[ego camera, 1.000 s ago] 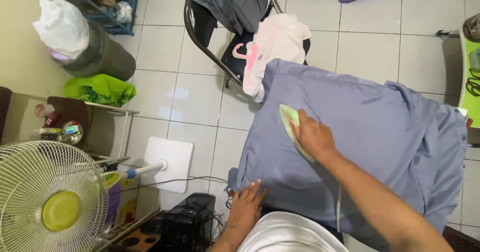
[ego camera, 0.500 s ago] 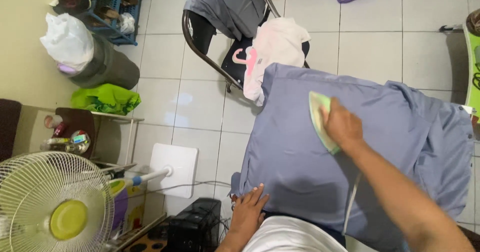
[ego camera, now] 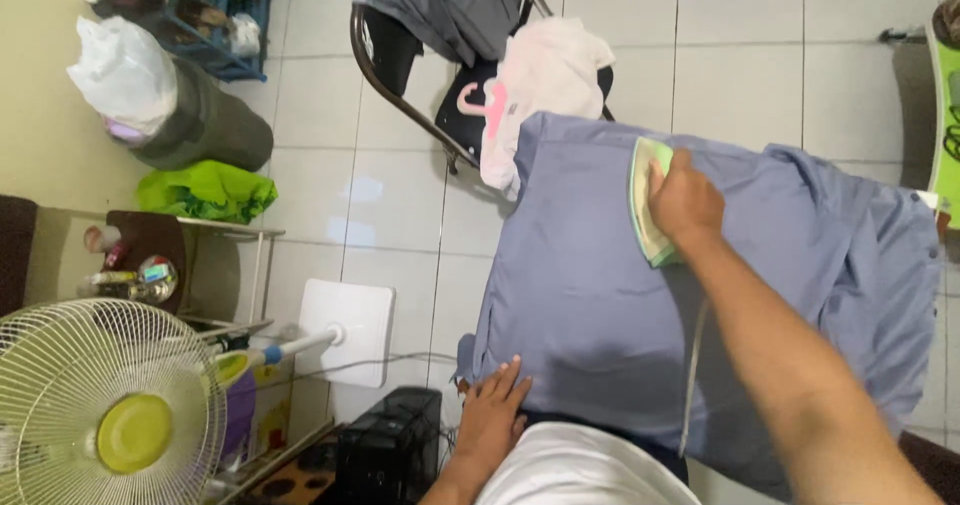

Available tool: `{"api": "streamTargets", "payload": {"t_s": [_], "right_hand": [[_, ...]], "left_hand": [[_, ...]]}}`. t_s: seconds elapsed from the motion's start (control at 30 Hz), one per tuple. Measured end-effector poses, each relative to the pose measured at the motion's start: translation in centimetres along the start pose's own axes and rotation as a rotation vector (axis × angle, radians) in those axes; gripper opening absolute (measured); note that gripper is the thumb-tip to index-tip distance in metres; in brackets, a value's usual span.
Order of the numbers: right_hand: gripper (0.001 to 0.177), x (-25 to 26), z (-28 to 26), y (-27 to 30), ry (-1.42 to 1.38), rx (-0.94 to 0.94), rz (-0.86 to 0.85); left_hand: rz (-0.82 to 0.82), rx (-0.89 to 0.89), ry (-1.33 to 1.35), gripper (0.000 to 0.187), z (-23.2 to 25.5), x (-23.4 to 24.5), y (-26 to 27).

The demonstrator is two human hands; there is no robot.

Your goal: Ironing a blue button-down shirt on a small padded surface.

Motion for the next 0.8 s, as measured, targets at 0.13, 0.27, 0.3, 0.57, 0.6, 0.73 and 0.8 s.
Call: {"api": "streamTargets", "payload": {"t_s": [0.13, 0.27, 0.3, 0.57, 0.6, 0.73, 0.8], "right_hand": [[0.041, 0.0, -1.2, 2.0, -0.008, 0.024, 0.019], [0.042, -0.9, -0.3, -0.1, 0.051, 0.072, 0.013], [0.042, -1.1, -0.1, 0.2, 0.051, 0.065, 0.022], [0.042, 0.9, -0.1, 3.4, 0.023, -0.024, -0.025], [0.042, 0.6, 0.1, 1.8, 0.022, -0.029, -0.036], [0.041, 0.2, 1.1, 0.5, -0.009, -0.042, 0.018], [0.040, 0.9, 1.7, 2.2, -0.014, -0.041, 0.011]], "left_hand": [[-0.041, 0.004, -0.013, 0.071, -0.4, -1.0, 0.6], [-0.102, 0.060, 0.010, 0.063, -0.2, -0.1, -0.1], [-0.099, 0.051, 0.006, 0.063, 0.0, -0.5, 0.4], [-0.097, 0.030, 0.041, 0.071, -0.4, -2.3, 0.2], [-0.108, 0.033, 0.043, 0.071, -0.3, -1.3, 0.0], [-0.160, 0.077, 0.057, 0.068, 0.6, 0.2, 0.5], [-0.170, 0.072, 0.060, 0.068, 0.5, 0.1, -0.1]]}}
Point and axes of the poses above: each hand's wrist, its own y-axis away from the middle knuckle, its own x-axis out of the back of the hand, z = x × y, the point moved 7 cm from there along -y, towards the middle knuckle, and after that the axes turned 8 degrees about -y, right-handed, at the moved point
